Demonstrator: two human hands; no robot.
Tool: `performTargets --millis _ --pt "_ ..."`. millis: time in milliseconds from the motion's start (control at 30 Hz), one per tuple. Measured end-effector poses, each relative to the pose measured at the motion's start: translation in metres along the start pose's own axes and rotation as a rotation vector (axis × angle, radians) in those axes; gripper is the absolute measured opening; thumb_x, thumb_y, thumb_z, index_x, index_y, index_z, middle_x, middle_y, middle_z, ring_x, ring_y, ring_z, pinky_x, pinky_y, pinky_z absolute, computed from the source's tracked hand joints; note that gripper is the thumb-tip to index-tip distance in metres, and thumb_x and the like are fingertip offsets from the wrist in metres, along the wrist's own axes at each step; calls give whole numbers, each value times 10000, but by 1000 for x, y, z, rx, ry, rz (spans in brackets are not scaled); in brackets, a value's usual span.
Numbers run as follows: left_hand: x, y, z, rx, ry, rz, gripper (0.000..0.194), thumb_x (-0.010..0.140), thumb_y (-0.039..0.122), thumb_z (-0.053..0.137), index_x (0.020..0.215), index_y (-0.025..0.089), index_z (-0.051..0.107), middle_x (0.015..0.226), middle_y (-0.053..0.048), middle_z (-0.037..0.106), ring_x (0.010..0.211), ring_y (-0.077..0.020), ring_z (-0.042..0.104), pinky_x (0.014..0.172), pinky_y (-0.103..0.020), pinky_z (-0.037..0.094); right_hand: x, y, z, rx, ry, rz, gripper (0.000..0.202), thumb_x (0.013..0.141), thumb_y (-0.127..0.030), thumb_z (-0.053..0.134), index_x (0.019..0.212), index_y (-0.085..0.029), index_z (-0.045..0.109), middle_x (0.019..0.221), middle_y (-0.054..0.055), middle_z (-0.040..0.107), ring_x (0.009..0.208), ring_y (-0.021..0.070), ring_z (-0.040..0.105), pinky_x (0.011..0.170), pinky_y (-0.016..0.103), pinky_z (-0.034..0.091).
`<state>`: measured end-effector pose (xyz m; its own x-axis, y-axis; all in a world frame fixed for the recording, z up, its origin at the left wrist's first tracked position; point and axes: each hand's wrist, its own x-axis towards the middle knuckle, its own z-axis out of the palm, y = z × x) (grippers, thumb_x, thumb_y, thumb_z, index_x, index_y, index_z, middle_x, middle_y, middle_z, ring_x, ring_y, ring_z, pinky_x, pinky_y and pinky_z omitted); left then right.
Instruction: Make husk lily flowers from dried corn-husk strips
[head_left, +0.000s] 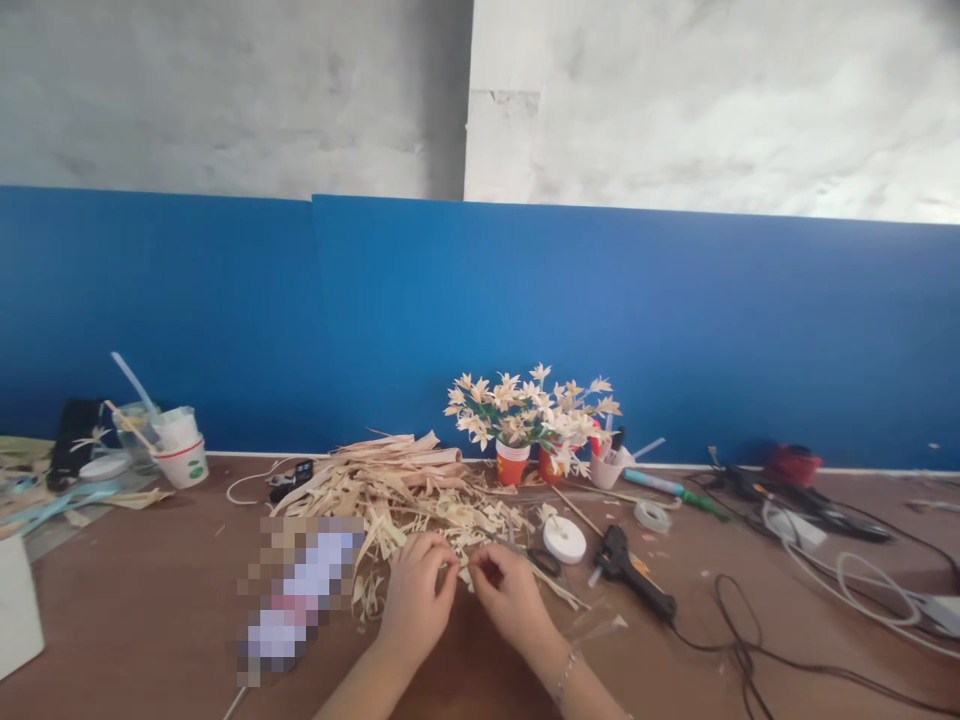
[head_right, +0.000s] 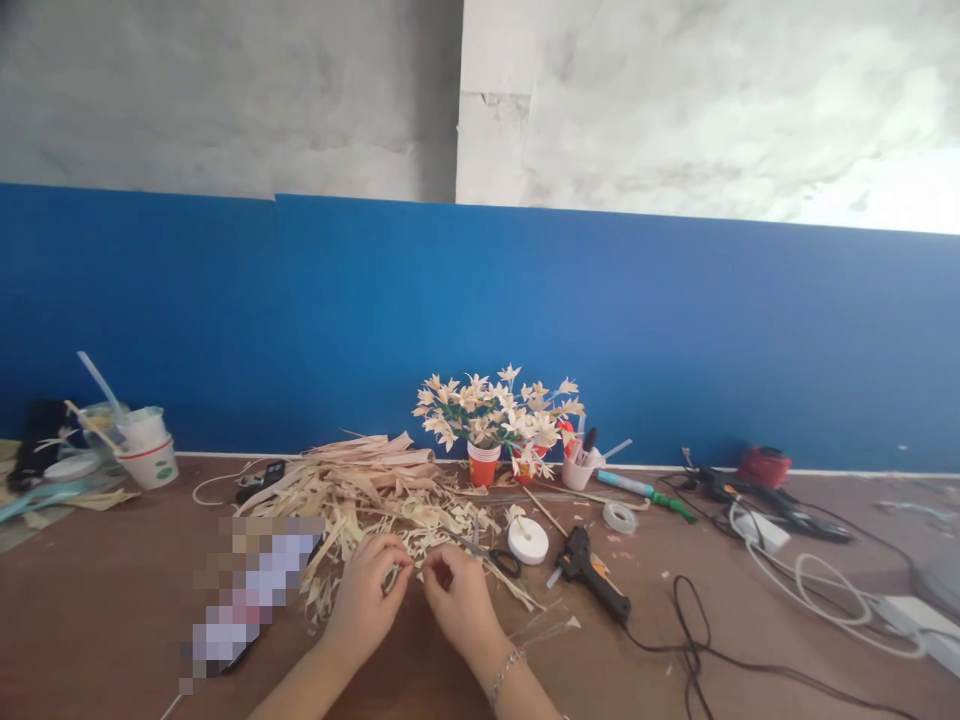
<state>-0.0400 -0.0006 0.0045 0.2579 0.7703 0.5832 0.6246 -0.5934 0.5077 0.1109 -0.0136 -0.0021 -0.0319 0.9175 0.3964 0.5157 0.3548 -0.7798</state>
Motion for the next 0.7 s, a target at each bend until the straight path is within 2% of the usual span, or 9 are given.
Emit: performTargets --millis 167,300,367,500,700 --pt "-1 -1 6 -246 44 -117 115 785 175 508 695 193 578 803 -43 604 823 -209 561 763 -353 438 1 0 3 201 -16 106 124 739 -221 523 640 -162 571 585 -7 575 552 128 520 547 222 404" --pt "-2 3 13 -628 -35 -275 131 784 258 528 704 173 588 753 -34 603 761 -189 574 706 -307 458 2 5 8 460 -91 217 205 721 -326 587 610 -159 544 522 -31 524 481 98 466 494 208 369" --pt "-2 6 15 -789 -44 -363 153 757 302 570 699 164 597 793 -41 607 784 -192 573 707 -295 459 2 6 9 552 -113 265 256 709 -372 617 600 -156 534 506 -36 515 464 86 449 481 201 356" --pt "-4 13 14 -1025 -50 -519 207 704 357 644 690 155 604 858 -44 605 782 -185 557 699 -277 444 3 6 10 590 -127 288 306 686 -399 657 571 -151 520 491 -37 510 458 76 435 479 197 344" --pt "-5 12 12 -1200 -42 -626 226 716 380 656 725 163 590 705 5 573 658 -128 508 644 -243 398 0 3 7 501 -152 265 204 685 -295 645 576 -151 550 514 -29 529 490 90 462 506 211 364"
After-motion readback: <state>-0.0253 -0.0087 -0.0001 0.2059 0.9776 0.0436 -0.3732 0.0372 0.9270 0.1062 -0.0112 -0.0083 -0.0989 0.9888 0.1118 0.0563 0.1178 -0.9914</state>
